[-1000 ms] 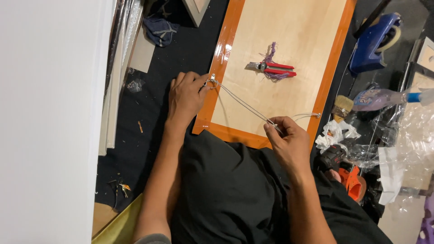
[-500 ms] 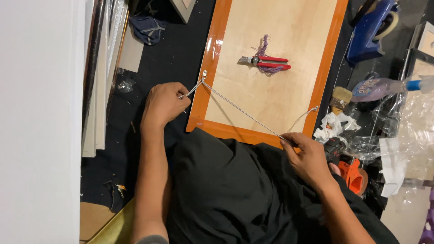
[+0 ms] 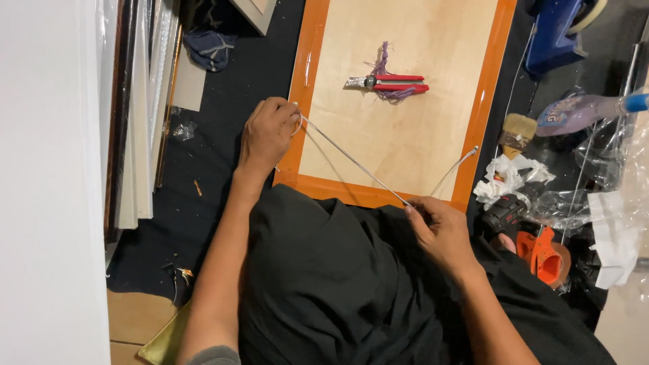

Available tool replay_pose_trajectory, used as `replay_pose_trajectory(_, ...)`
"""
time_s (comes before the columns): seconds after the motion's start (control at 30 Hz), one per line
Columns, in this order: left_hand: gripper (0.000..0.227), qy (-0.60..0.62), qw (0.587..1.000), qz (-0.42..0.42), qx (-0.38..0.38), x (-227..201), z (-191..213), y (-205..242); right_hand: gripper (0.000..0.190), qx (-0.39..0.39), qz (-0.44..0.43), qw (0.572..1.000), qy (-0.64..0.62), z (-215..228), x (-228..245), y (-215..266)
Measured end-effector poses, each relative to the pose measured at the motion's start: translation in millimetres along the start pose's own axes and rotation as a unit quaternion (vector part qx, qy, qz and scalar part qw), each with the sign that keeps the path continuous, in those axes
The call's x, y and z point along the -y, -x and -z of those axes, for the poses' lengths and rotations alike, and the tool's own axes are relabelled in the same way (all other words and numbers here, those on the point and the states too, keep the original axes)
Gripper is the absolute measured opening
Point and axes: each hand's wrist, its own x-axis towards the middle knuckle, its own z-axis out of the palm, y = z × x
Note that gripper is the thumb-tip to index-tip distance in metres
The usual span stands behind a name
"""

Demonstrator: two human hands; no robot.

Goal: The person threads a metal wire through a hanging bracket on a wooden frame and secures it by hand. The person then picks up a paintbrush from the floor.

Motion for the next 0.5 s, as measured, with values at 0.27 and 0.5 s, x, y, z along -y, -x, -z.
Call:
replay_pose_trajectory(0.27,0.019,0.014,0.993,0.102,0.055,-21,22,-17,0.014,-0.037,-0.032,0.998,-0.049,3,-8,-3)
replay_pose_trajectory(0.5,0.032,-0.090,0.942,0.272,0.175,-56,40,-30,0.016,-0.046,-0.019,0.990,-0.136,5,-21,-8)
